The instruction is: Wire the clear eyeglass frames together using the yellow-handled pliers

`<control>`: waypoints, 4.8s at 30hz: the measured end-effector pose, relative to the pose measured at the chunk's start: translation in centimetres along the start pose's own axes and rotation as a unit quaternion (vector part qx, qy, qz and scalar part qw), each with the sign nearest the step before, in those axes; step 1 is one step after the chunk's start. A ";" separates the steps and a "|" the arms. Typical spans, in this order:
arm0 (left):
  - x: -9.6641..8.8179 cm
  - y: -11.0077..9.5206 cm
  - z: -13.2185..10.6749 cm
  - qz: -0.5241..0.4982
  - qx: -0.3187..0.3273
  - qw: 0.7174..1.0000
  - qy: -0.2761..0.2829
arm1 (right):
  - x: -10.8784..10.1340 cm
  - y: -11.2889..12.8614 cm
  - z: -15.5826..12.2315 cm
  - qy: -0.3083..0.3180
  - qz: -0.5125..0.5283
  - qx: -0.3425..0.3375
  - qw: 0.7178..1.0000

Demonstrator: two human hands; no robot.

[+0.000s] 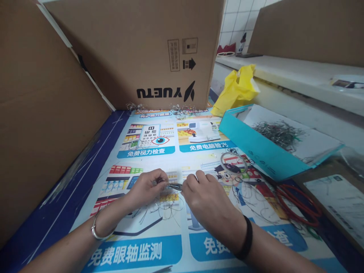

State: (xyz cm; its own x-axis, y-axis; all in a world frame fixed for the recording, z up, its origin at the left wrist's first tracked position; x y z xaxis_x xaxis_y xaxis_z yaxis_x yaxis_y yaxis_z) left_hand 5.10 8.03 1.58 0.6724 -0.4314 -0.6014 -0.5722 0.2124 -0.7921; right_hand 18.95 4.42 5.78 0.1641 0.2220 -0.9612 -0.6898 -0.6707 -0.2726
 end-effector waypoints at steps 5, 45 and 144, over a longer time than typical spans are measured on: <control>0.1 -0.2 0.0 0.013 0.018 1.000 0.004 | 0.4 -0.3 0.1 0.003 0.032 -0.008 0.999; 0.2 0.7 0.5 -0.124 0.059 0.989 0.054 | 1.8 -2.1 0.2 0.040 0.162 -0.001 0.986; 0.0 0.2 -0.1 -0.077 0.088 0.993 -0.023 | 1.6 -1.3 0.3 0.028 0.103 0.028 0.994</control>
State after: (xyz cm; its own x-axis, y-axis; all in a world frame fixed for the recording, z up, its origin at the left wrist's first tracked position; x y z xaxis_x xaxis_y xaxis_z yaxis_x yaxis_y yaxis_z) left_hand 4.92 7.98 1.44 0.7688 -0.4313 -0.4722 -0.3720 0.2990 -0.8788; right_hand 19.90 5.88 4.57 0.0529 0.0431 -0.9977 -0.7508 -0.6571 -0.0682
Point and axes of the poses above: each hand's wrist, its own z-axis towards the middle knuckle, its own x-axis out of the palm, y = z × x, the point moved 7 cm from there along z, towards the middle knuckle, and after that the axes turned 14 degrees about y, right-handed, at the moved point
